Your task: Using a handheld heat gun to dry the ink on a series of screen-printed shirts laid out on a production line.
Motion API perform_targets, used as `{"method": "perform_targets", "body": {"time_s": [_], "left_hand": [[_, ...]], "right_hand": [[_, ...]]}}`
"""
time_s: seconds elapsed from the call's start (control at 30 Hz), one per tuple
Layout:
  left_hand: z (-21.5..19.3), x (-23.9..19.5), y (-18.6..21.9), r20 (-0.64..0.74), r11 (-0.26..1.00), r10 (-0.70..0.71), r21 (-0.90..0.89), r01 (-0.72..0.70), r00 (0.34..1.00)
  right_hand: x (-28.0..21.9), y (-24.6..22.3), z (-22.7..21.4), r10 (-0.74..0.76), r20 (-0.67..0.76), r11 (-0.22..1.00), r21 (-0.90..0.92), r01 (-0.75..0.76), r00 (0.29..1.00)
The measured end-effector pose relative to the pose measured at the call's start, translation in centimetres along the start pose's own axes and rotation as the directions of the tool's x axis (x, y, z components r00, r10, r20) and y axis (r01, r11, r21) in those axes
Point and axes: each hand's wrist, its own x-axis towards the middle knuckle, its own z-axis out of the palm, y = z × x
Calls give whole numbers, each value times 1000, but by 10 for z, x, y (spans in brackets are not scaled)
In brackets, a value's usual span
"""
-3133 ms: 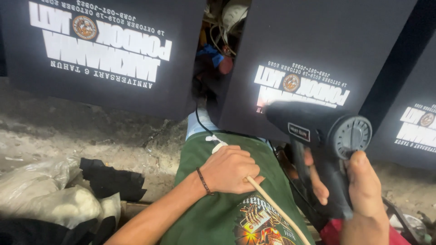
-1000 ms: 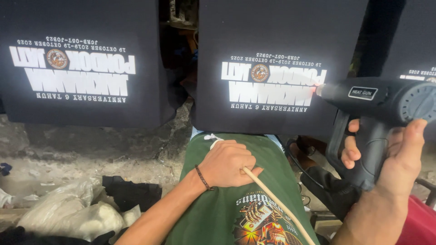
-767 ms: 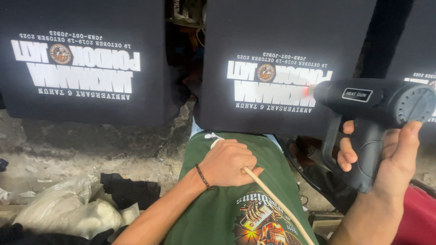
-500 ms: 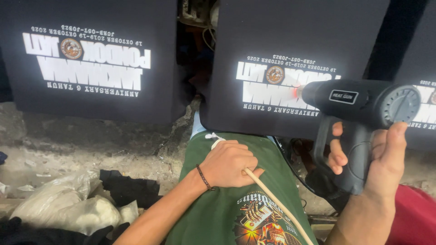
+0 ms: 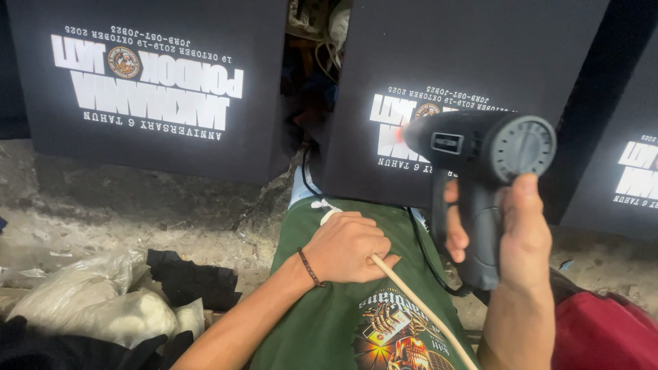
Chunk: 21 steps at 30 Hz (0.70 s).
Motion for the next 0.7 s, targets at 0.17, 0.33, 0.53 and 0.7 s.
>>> {"method": "perform_targets", "body": {"time_s": [0.17, 0.33, 0.53, 0.7], "left_hand": [[-1, 0, 0, -10, 1000, -5, -8, 5, 1000], [0, 2, 0, -11, 1000, -6, 2, 6, 1000], [7, 7, -1, -6, 1000, 20, -7, -20, 1000], [10, 12, 0, 23, 999, 32, -35, -31, 999]], "right_hand": [[4, -2, 13, 69, 91, 987, -152, -55, 993], [3, -4, 11, 53, 95, 990, -135, -39, 994], [-1, -12, -10, 12, 28, 999, -50, -10, 1000], [-7, -21, -20, -38, 8, 999, 32, 38, 999]]}}
